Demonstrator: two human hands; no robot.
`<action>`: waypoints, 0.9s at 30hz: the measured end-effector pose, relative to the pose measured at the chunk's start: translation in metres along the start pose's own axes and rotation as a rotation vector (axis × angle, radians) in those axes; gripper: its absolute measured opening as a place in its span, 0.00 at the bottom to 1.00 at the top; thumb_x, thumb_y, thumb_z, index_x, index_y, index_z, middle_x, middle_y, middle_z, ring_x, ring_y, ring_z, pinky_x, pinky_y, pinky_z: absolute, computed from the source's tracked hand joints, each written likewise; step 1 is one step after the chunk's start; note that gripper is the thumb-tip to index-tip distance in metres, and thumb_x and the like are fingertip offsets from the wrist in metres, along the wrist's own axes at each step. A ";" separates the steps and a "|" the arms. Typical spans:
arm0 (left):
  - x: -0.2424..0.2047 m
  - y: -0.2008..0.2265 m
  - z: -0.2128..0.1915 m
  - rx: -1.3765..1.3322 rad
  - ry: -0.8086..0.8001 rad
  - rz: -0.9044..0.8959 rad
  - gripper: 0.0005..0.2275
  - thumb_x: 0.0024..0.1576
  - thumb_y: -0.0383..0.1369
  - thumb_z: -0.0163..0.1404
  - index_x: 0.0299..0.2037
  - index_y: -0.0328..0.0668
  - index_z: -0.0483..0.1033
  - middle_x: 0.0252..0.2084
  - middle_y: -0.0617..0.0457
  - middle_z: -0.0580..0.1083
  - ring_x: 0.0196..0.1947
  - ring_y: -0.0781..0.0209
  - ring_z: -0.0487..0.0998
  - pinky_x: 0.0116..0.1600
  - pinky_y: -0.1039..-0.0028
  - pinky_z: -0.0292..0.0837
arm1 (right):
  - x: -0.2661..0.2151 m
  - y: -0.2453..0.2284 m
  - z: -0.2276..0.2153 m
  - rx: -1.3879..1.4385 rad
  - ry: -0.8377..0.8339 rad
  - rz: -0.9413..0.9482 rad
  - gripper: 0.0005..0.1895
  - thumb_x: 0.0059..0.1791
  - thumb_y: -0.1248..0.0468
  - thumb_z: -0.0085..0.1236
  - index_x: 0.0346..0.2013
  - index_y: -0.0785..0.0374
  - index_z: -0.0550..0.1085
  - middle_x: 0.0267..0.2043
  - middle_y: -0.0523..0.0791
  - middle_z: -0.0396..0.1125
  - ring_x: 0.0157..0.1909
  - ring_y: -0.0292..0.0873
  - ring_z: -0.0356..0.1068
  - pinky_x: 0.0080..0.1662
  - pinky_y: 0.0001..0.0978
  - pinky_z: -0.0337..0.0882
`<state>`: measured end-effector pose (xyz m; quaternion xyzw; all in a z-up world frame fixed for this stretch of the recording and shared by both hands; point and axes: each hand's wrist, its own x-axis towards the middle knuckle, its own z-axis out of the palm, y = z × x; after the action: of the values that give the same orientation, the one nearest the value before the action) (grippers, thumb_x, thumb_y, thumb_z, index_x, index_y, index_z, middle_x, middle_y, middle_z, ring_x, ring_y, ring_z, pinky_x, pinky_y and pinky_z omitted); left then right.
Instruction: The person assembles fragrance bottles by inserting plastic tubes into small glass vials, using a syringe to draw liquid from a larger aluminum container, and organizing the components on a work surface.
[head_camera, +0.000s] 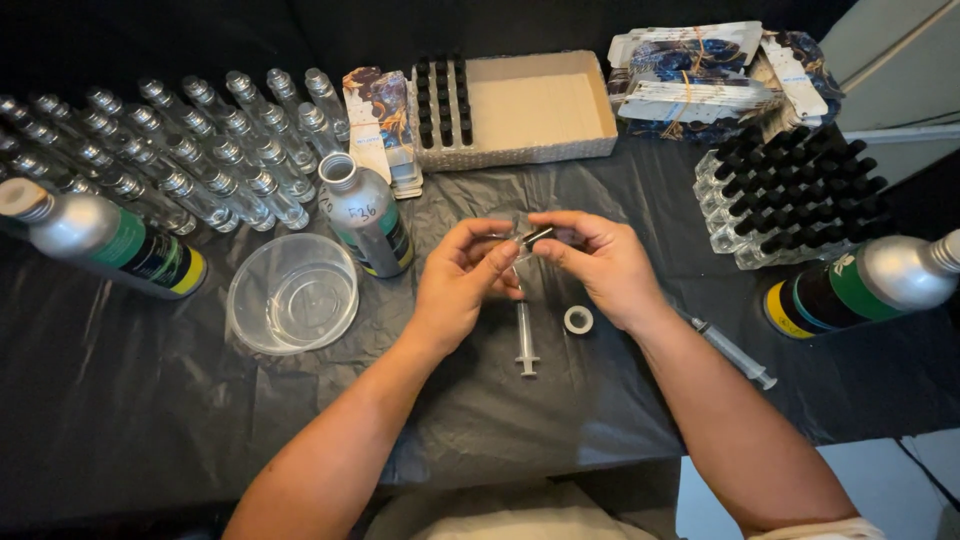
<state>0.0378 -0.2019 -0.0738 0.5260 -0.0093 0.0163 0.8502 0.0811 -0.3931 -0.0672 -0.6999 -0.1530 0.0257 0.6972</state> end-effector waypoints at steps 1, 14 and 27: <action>-0.001 0.001 0.000 0.000 0.002 0.001 0.14 0.60 0.28 0.59 0.54 0.31 0.74 0.38 0.40 0.79 0.26 0.58 0.81 0.33 0.66 0.88 | -0.002 -0.008 0.005 0.000 -0.002 0.000 0.18 0.47 0.70 0.68 0.52 0.65 0.80 0.42 0.47 0.79 0.43 0.32 0.74 0.47 0.27 0.79; -0.003 0.001 -0.008 0.236 -0.056 -0.005 0.20 0.64 0.40 0.52 0.62 0.40 0.64 0.42 0.40 0.79 0.30 0.56 0.81 0.34 0.69 0.82 | -0.005 -0.030 0.007 -0.013 0.008 0.009 0.20 0.44 0.71 0.71 0.50 0.66 0.79 0.39 0.46 0.77 0.41 0.35 0.72 0.46 0.27 0.78; -0.026 0.010 -0.003 0.985 -0.206 0.488 0.17 0.61 0.43 0.55 0.55 0.44 0.75 0.35 0.49 0.80 0.32 0.52 0.80 0.39 0.65 0.76 | 0.141 -0.007 -0.013 -0.633 0.121 -0.196 0.18 0.46 0.62 0.73 0.50 0.53 0.80 0.47 0.43 0.77 0.42 0.38 0.76 0.43 0.30 0.75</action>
<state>0.0115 -0.1955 -0.0667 0.8427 -0.2052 0.1635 0.4701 0.2175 -0.3710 -0.0351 -0.8640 -0.1784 -0.1319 0.4520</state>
